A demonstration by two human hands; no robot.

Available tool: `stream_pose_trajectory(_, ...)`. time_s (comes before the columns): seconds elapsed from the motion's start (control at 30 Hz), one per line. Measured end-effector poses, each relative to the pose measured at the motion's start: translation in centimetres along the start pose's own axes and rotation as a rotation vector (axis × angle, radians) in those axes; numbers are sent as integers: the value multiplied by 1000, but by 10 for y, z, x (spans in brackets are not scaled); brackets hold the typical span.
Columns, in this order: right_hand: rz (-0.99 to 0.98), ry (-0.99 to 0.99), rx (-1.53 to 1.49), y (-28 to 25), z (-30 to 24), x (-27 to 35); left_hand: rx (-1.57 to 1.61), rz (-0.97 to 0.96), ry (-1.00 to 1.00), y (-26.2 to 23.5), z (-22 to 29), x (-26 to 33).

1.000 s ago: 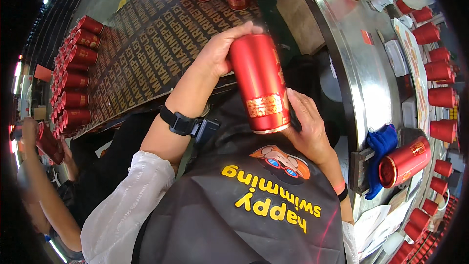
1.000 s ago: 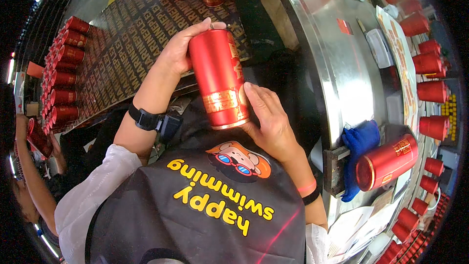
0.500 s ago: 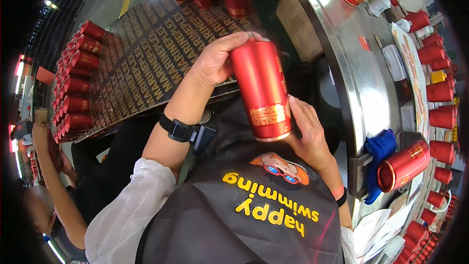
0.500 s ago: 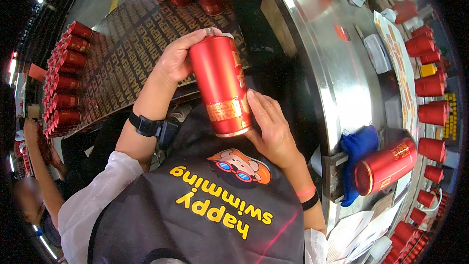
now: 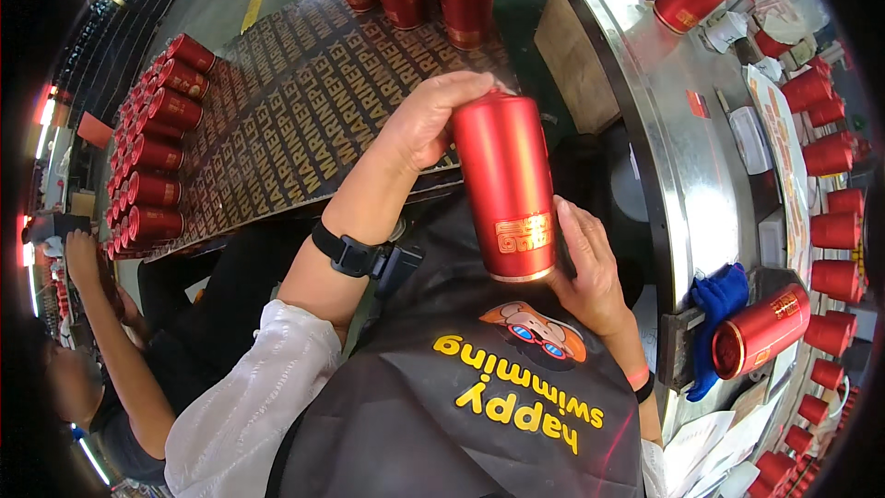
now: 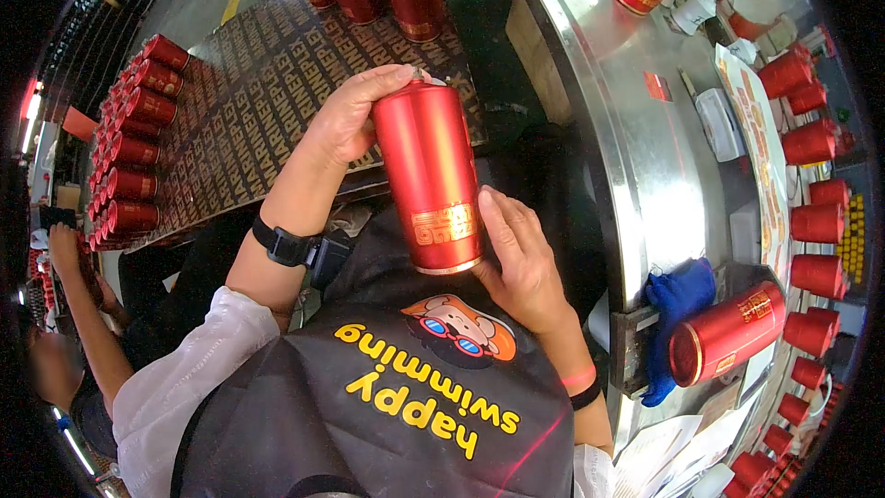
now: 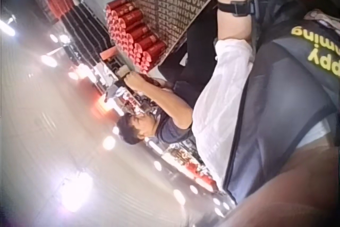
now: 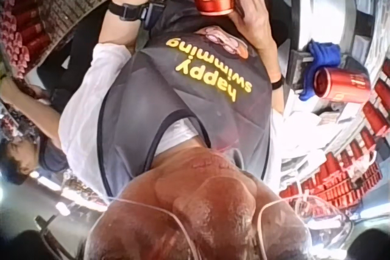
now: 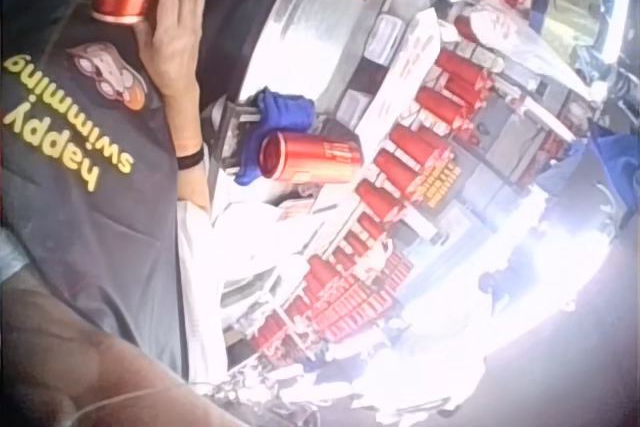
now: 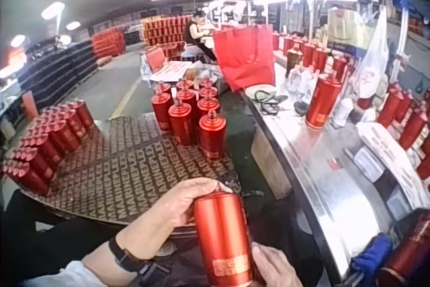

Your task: The person picks up red canisters one by one and wipes each canister using a green sponge, then places them back onto a grid-marked workbench.

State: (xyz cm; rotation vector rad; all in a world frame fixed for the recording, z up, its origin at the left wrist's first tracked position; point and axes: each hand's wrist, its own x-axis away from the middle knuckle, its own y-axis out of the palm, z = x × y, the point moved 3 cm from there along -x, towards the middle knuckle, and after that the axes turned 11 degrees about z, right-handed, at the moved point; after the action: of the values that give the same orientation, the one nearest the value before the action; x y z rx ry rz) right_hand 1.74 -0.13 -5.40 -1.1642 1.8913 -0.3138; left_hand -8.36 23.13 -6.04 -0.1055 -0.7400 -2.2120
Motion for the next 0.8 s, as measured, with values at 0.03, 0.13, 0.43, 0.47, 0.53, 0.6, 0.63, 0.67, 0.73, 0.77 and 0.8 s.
stream_pose_trajectory(0.03, -4, 0, 9, 0, 0, 0, 0, 0, 0, 0, 0, 0)
stream_pose_trajectory(0.13, -11, -2, 12, 0, -2, 0, 10, 21, -4, -1, 0, 0)
stream_pose_trajectory(0.43, -10, -35, 6, 2, -2, -2, -47, 19, 2, 1, 5, 0)
stream_pose_trajectory(0.47, -8, -40, -3, 1, -3, -2, -45, 20, -4, 2, 3, 0)
stream_pose_trajectory(0.53, -14, -41, 3, 2, -3, -3, 12, 14, -59, 1, 1, -3)
stream_pose_trajectory(0.6, -18, -37, -4, 2, -2, -3, 32, 40, -63, 5, -1, -2)
stream_pose_trajectory(0.63, -19, -35, -2, 2, -1, -1, 50, 64, -65, 7, -2, -1)
stream_pose_trajectory(0.67, -16, -26, 0, 1, 0, 0, 51, 62, -67, 11, -1, 1)
stream_pose_trajectory(0.73, -17, -16, -2, 0, 0, 0, 20, 114, -17, 15, 1, 4)
stream_pose_trajectory(0.77, -21, -10, -8, 0, 0, 0, 21, 116, -19, 11, -1, 1)
stream_pose_trajectory(0.8, -23, -6, -12, 0, 0, 0, 73, 38, -56, 7, -2, -1)
